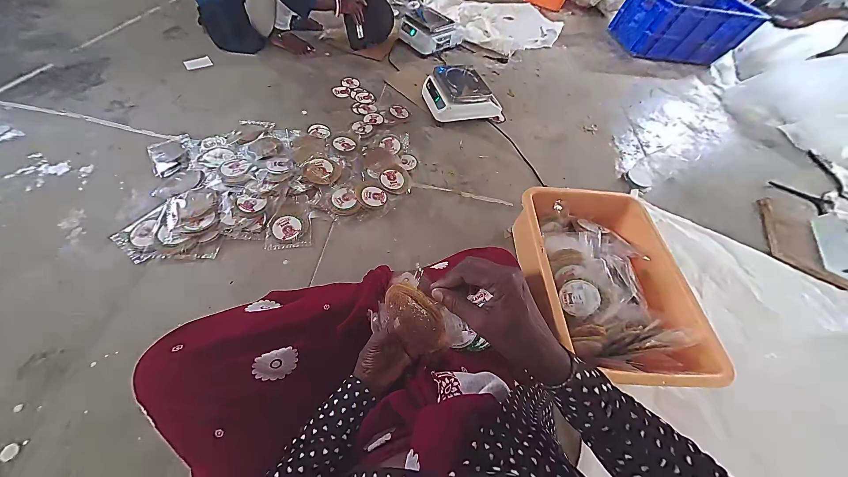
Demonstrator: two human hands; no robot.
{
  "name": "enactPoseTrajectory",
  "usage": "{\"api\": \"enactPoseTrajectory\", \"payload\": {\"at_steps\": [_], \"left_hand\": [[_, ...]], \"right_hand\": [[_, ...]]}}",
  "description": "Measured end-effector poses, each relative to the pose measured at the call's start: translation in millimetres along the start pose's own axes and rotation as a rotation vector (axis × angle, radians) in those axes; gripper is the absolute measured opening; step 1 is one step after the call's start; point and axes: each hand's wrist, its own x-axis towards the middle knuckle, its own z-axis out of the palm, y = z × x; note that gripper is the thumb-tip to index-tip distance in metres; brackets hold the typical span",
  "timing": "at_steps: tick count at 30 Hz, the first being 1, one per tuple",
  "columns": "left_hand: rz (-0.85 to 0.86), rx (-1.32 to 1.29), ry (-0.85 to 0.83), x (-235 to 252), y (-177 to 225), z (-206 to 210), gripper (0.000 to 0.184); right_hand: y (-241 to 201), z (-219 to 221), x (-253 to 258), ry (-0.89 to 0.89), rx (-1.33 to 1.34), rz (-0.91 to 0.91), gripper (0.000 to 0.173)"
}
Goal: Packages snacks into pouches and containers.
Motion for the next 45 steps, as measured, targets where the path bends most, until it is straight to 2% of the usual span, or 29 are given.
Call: {"api": "enactPoseTrajectory", "payload": {"at_steps": [1,3,6,7,11,12,14,18,22,27,29,34,40,45], "left_hand": [[0.009,0.042,0.007,-0.3,1.4,2.7,0.037],[0.068,0.103,0.030,-2.6,4.9,5.5,0.035],[0.176,0.137,0.089,-5.3,18.9,13.9,0.035],[0.203,0.157,0.134,-5.0,23.7,16.5,0.036],[0.242,0.246,0.250,-0.9,32.7,17.1,0.040],[0.249,0.260,0.281,0.7,31.5,17.1,0.037],[0.256,0.305,0.337,2.2,27.9,18.3,0.030],[0.255,0.388,0.423,2.1,25.2,18.3,0.024],[0.254,0.389,0.413,6.3,24.0,15.2,0.026],[0.241,0.415,0.413,6.5,23.7,14.8,0.024],[0.245,0.421,0.424,6.0,23.4,14.8,0.022],[0.245,0.460,0.444,5.8,22.5,15.8,0.025],[0.259,0.432,0.469,3.8,25.1,18.2,0.021],[0.256,0.419,0.439,5.9,25.0,13.9,0.020]], "right_hand": [[1.7,-4.0,-0.6,0.016,0.021,0.021,0.009],[9.9,-20.0,-3.6,0.081,0.042,0.074,0.008],[50.2,-45.7,-12.3,0.198,-0.107,0.202,0.013],[64.9,-51.0,-18.0,0.183,-0.181,0.277,0.018],[116.5,-48.2,-44.3,-0.063,-0.399,0.542,0.033],[129.3,-44.8,-50.0,-0.100,-0.393,0.577,0.033],[145.7,-40.5,-56.8,-0.067,-0.280,0.623,0.023],[150.1,-49.1,-56.9,0.020,-0.038,0.698,0.010],[152.3,-55.4,-61.6,0.065,0.047,0.651,0.008],[142.7,-58.3,-62.0,0.183,0.019,0.708,0.013],[145.9,-58.7,-62.7,0.167,0.000,0.717,0.016],[153.3,-40.4,-58.8,0.083,-0.114,0.597,0.022],[140.2,-43.4,-52.3,0.178,0.127,0.720,0.006],[144.3,-46.3,-64.5,0.244,0.201,0.759,0.009]]}}
